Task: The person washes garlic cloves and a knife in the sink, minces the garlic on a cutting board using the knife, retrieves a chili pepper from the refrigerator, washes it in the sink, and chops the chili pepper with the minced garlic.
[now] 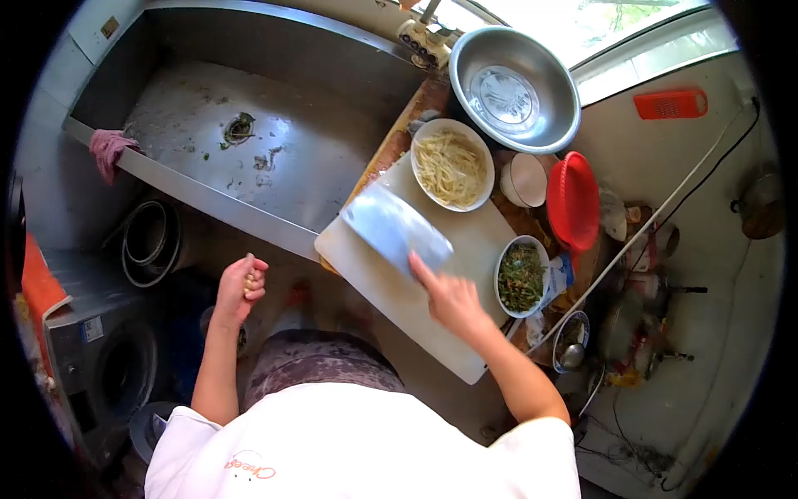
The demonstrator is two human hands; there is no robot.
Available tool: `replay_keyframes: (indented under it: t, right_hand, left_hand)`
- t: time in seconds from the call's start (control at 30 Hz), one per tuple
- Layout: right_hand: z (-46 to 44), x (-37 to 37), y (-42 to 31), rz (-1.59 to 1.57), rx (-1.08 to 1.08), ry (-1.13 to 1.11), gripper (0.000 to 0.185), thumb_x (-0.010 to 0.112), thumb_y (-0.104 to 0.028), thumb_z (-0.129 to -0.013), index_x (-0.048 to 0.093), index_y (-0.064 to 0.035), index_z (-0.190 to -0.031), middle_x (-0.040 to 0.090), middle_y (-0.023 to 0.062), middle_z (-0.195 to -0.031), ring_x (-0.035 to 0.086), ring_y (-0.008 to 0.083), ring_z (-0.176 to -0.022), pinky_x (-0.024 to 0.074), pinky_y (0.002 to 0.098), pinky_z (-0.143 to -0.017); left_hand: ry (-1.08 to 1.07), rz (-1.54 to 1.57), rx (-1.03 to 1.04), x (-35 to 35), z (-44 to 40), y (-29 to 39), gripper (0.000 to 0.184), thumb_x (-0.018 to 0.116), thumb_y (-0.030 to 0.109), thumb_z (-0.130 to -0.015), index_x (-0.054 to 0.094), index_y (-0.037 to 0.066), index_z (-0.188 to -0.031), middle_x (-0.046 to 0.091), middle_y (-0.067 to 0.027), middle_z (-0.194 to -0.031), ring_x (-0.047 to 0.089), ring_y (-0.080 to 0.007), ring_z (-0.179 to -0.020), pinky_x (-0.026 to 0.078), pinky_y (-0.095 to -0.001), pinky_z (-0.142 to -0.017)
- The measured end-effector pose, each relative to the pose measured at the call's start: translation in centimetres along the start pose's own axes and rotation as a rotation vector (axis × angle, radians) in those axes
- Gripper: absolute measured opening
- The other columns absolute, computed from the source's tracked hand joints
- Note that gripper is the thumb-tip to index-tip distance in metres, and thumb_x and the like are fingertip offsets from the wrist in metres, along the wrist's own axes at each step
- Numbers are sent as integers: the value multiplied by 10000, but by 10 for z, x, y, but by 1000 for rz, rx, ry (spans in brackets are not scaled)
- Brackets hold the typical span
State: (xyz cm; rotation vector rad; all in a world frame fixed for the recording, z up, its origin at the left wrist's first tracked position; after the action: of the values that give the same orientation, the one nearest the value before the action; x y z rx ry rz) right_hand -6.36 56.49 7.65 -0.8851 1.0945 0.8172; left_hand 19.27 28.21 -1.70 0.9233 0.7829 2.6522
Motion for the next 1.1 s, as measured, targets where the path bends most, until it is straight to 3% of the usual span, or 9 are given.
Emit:
replay_keyframes:
  t: [0.23,0.47,0.57,0.63,0.7,0.83,0.97,1.0,1.1]
  right_hand:
    - [-98,-31,-39,39,-53,113,691,577,-62,-730,414,-152,-1396,625,136,-805,615,342,-617,507,459,-560]
    - [-120,-41,-67,-127,-110,52,692,630,-131,-737,386,-62,-1381,657,169,-910,651,354,-757,525,452,-648]
    - [-147,-89,-54,-351,-10,-157,415,680,-179,-794,601,-47,-1179,663,182,-854,659,326,-799,518,389,-726]
    - [-184,-98,0,-582,45,179,206,670,-174,-810,695,-17,-941,652,194,-796,653,322,-778,507,379,-693]
    - [-239,-125,55,-476,103,552,200,658,-199,-825,693,-2,-810,642,190,-790,635,356,-795,505,420,-718]
    - [-352,-147,147,-205,230,741,367,620,-258,-852,613,24,-1087,632,231,-913,612,397,-909,483,453,-812]
    - [-429,-151,158,-708,501,390,359,606,-343,-834,675,-100,-1089,657,210,-1059,626,336,-1021,487,428,-881]
    - [-429,-154,150,-440,599,501,294,541,-355,-845,715,-167,-991,685,136,-1035,633,324,-1027,488,425,-886]
    - [-430,-162,158,-232,630,438,266,534,-309,-823,717,-208,-987,688,119,-1033,642,305,-1016,502,420,-870]
  left_hand:
    - [-260,-185,-16,55,-7,20,205,575,180,-944,616,-20,-928,449,31,-650,347,-21,-486,248,-170,-396]
    - [-229,29,-29,127,-58,32,232,601,177,-926,542,43,-746,442,16,-611,365,-46,-464,257,-201,-390]
    - [-202,100,-38,144,-83,41,267,610,148,-909,494,65,-683,448,0,-589,357,-65,-428,244,-208,-363]
    - [-164,129,-32,149,-99,49,269,604,148,-911,490,71,-681,453,-1,-591,360,-67,-430,245,-204,-358]
    - [-126,78,-12,158,-112,61,264,599,166,-916,492,79,-691,442,5,-586,349,-64,-428,242,-202,-352]
    - [-37,11,23,183,-132,85,269,610,159,-914,502,75,-683,453,0,-584,361,-74,-423,258,-209,-352]
    - [-22,4,58,202,-154,101,267,619,180,-916,509,82,-693,461,-1,-590,382,-75,-441,267,-207,-359]
    - [-29,7,59,204,-162,105,255,617,182,-916,512,88,-704,462,3,-590,380,-73,-444,263,-204,-358]
    - [-28,16,42,199,-185,117,234,613,188,-918,515,101,-725,464,10,-591,374,-67,-449,255,-199,-355]
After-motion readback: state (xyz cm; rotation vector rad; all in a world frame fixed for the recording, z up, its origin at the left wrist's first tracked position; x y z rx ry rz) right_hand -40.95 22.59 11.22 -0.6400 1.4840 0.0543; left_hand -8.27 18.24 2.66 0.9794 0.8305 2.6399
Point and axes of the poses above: each hand's wrist, its own z-axis away from the middle knuckle, its own x-axis out of the palm, y = z × x, the point moved 1 cm from there along -z, towards the middle knuckle
